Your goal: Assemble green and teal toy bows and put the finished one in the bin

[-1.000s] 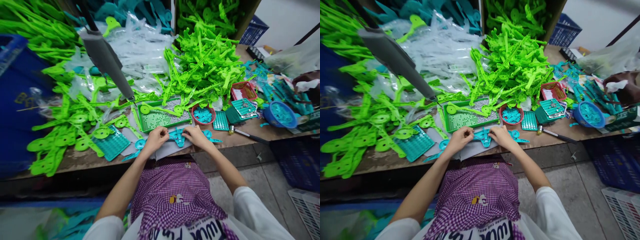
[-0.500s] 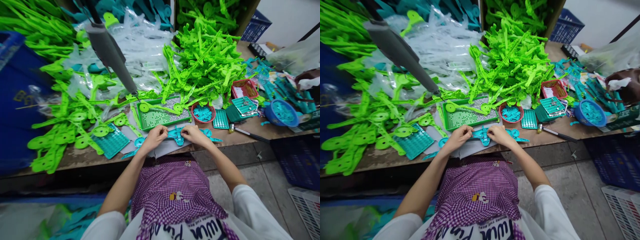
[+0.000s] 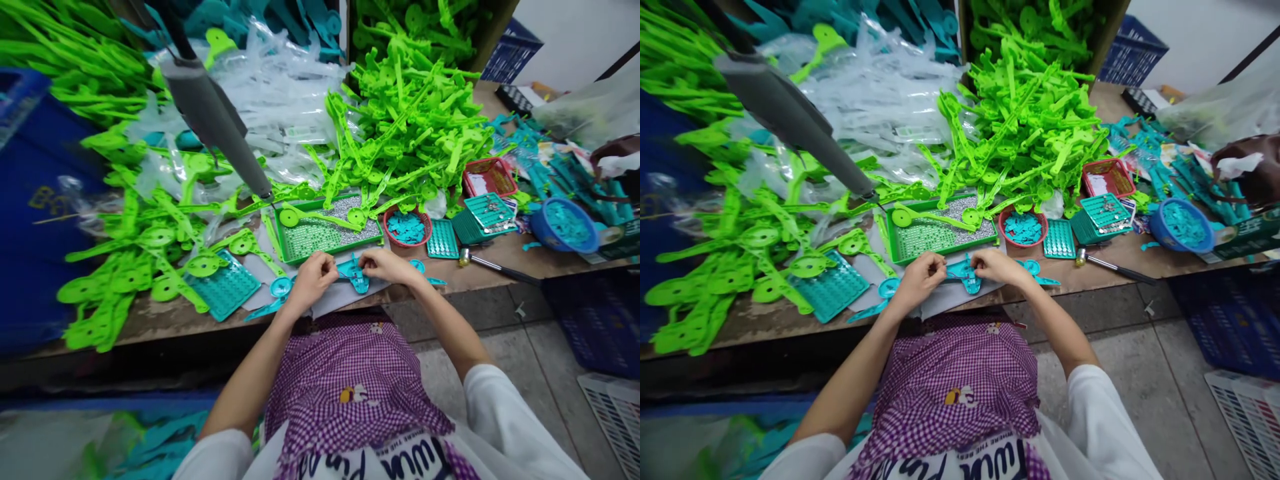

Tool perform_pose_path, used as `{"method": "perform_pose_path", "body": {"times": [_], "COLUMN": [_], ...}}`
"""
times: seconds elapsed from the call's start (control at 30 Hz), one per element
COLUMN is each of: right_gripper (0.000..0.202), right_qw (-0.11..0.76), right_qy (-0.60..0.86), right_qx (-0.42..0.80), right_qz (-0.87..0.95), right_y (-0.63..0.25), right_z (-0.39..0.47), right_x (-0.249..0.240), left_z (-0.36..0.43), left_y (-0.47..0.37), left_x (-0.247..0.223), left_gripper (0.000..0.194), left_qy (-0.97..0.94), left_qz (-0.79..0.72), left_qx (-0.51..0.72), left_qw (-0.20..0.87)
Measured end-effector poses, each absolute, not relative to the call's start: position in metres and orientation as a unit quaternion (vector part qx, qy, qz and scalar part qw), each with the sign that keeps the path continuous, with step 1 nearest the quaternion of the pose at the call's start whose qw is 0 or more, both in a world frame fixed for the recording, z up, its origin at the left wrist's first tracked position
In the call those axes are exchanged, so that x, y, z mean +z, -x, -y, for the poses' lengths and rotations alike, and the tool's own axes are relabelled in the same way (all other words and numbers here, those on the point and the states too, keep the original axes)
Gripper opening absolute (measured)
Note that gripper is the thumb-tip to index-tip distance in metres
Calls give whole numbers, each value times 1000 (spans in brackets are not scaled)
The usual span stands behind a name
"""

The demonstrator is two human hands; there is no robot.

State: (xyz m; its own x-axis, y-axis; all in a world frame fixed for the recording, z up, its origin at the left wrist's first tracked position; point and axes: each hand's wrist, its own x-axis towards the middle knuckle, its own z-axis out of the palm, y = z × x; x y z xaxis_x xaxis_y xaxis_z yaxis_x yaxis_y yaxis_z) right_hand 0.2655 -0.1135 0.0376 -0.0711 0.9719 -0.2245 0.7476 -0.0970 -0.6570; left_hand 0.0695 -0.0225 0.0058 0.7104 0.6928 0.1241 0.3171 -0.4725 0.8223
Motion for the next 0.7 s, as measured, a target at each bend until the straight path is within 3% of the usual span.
{"method": "perform_pose_path", "body": {"times": [0.23, 0.4, 0.6, 0.7], "right_gripper": [21, 16, 23, 22], "right_qw": [118, 101, 64, 47], "right_qy": [684, 659, 691, 668], "right_qx": [321, 392, 331, 358], "right_qz": [644, 634, 640, 651], "right_y": [-269, -273, -267, -268], "right_z": [105, 100, 98, 95], "right_x": [35, 43, 45, 45], "left_z": [22, 25, 25, 24], "left_y": [-67, -66, -68, -68], "left_x": [9, 10, 9, 10], "left_gripper": [12, 14, 13, 12], "left_qy": [-815, -806, -806, -804], "left_qz": [-290, -295, -313, -321], "left_qx": [228, 259, 255, 257], "left_qw": [447, 443, 433, 429]}}
